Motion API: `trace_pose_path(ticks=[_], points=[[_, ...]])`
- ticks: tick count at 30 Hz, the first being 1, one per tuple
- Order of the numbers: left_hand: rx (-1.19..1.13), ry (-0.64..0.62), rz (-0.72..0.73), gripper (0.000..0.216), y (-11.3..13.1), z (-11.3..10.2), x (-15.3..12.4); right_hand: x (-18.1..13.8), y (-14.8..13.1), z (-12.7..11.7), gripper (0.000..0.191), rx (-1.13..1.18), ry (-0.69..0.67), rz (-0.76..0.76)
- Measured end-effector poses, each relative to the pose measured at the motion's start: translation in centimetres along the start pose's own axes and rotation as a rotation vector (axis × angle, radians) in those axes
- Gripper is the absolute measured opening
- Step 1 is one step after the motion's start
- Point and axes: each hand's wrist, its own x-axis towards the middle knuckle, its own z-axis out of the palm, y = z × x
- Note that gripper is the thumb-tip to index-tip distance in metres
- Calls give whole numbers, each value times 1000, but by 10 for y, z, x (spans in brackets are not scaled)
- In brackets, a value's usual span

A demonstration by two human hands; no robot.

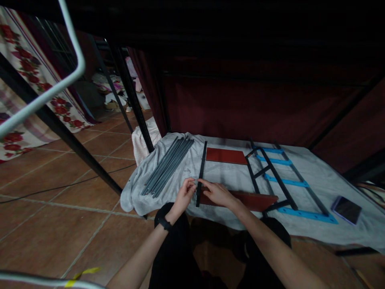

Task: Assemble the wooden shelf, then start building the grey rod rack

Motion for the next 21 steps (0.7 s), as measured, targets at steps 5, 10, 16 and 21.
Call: trace_pose_path(ticks=[5, 10, 16, 21], points=[[-128, -20, -141, 29, 4, 5, 7, 1, -1, 0, 61, -7, 4, -7], [-74, 50, -19, 20, 1, 12, -1, 1, -2, -2, 62, -23, -10, -1], [118, 71, 113, 18, -5, 10, -5, 1, -1, -1, 61, -9, 0, -11], [-10, 31, -42, 28, 2, 6, 0, 2, 2, 3, 64, -14, 4, -36]])
